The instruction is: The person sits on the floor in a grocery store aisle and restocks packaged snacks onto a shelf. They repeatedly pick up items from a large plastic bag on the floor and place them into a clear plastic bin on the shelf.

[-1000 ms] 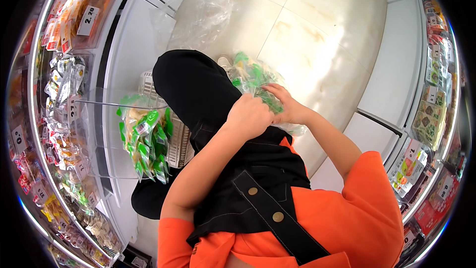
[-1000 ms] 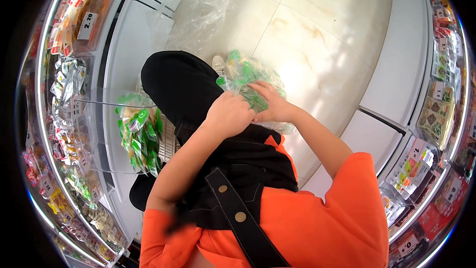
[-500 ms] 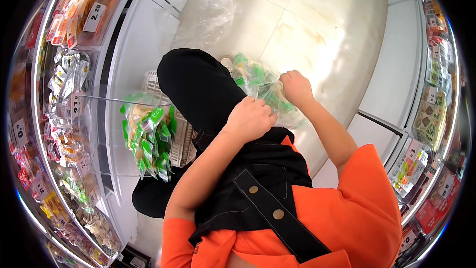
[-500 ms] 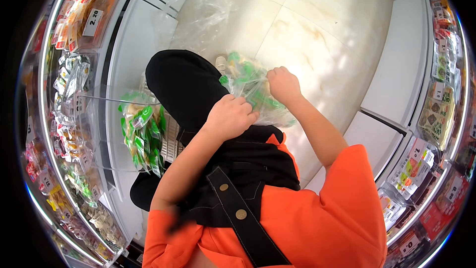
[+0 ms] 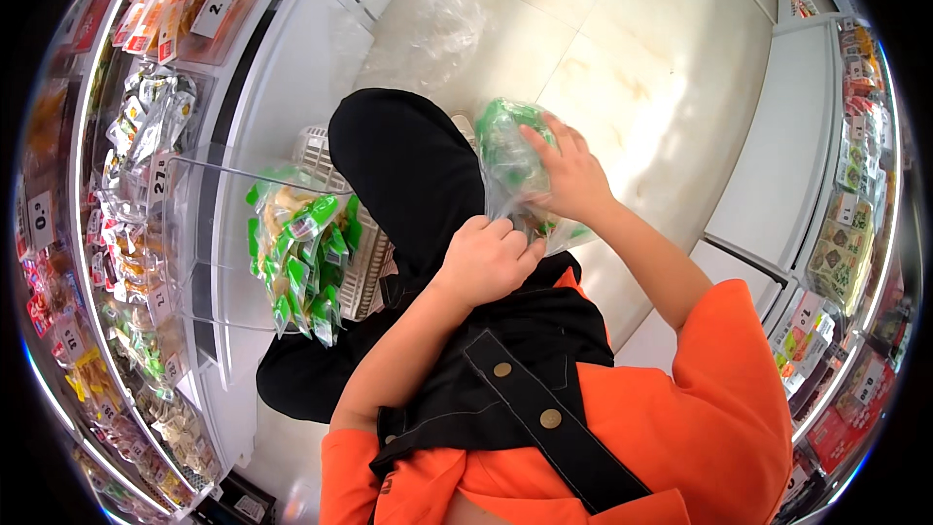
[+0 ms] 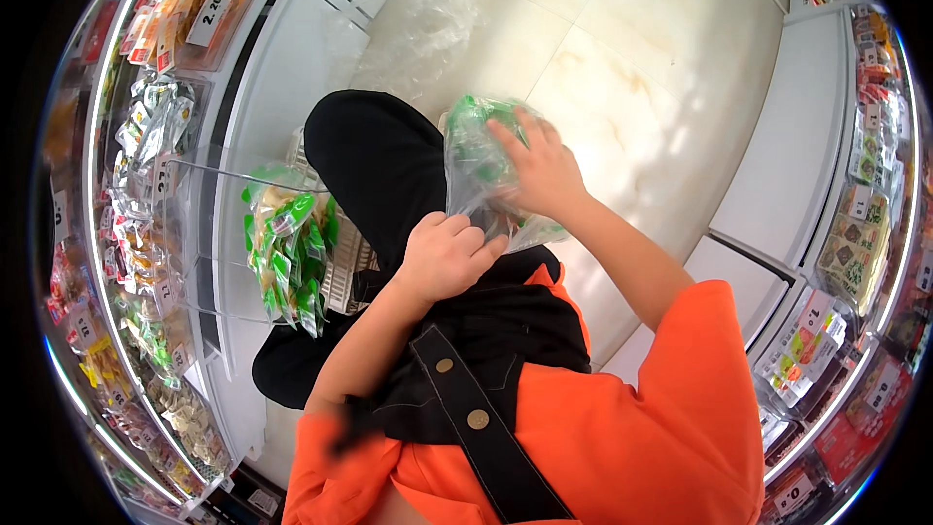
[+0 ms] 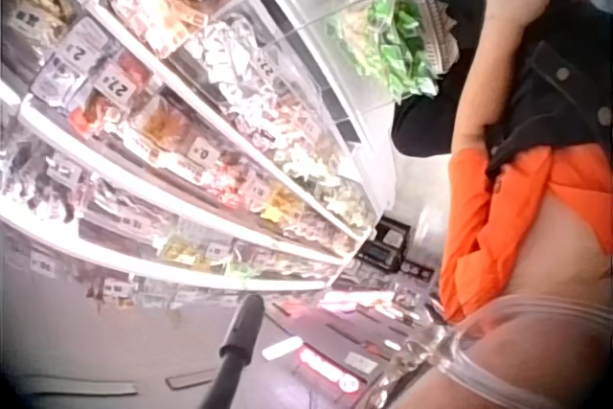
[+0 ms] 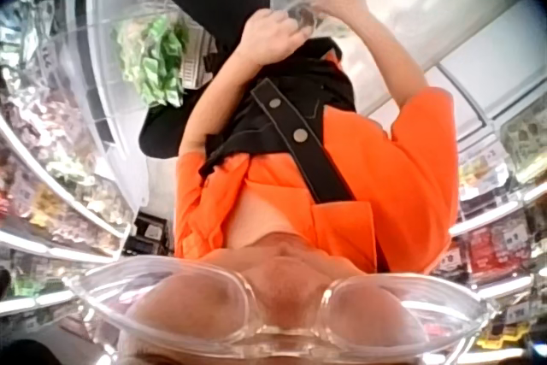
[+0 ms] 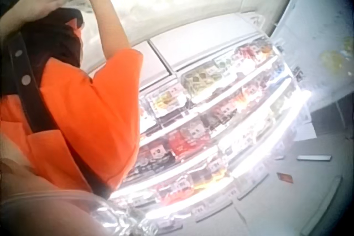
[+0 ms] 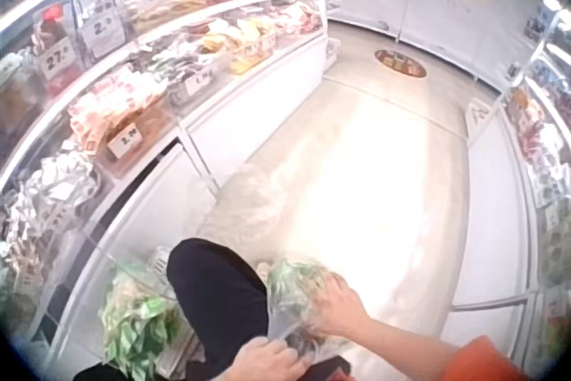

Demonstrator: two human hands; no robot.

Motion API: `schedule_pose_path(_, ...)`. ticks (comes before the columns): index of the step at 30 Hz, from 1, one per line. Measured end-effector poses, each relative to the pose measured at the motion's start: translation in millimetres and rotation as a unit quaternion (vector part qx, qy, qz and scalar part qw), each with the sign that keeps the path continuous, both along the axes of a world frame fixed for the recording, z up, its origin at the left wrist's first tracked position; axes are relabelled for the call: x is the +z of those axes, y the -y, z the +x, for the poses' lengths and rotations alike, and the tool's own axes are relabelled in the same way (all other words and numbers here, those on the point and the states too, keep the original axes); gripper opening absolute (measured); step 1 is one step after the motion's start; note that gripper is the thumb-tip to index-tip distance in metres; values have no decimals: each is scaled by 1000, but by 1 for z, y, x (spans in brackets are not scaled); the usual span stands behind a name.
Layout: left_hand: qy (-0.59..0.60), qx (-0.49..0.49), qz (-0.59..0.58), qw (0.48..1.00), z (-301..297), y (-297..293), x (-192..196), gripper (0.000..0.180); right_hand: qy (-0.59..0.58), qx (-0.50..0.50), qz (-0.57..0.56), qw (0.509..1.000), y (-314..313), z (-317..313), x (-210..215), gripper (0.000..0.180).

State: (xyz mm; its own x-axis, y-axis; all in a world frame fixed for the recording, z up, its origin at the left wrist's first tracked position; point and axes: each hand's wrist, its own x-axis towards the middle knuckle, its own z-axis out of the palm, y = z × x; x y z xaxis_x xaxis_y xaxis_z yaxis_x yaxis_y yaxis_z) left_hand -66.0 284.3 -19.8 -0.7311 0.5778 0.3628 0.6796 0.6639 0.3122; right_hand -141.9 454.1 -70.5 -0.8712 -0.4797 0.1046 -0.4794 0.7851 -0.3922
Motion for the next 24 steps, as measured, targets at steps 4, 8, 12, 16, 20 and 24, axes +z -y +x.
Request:
schedule_pose_path(4,34,44,-13,998,-4,4,4,11,238,-140,115,954,-39,-18,-43,52)
schedule_pose_path(8,64,61,-46,995,2,0,3,4,191,-293,-86,933,-73,-37,-22,38)
schedule_pose_path(12,27,75,-58,995,8,-11,-1,6,-45,-185,-220,957,-49,-23,-3,38)
schedule_pose_path(16,13,53,-32,998,7,-11,2,5,41,201,-88,975,-18,22,-6,34)
schedule_pose_path(20,11,23,1,1000,17,-11,-6,8,166,28,13,986,12,30,-63,55)
schedule_pose_path(24,-12,25,11,1000,19,-11,-11,10,205,-23,-72,976,12,6,-171,77)
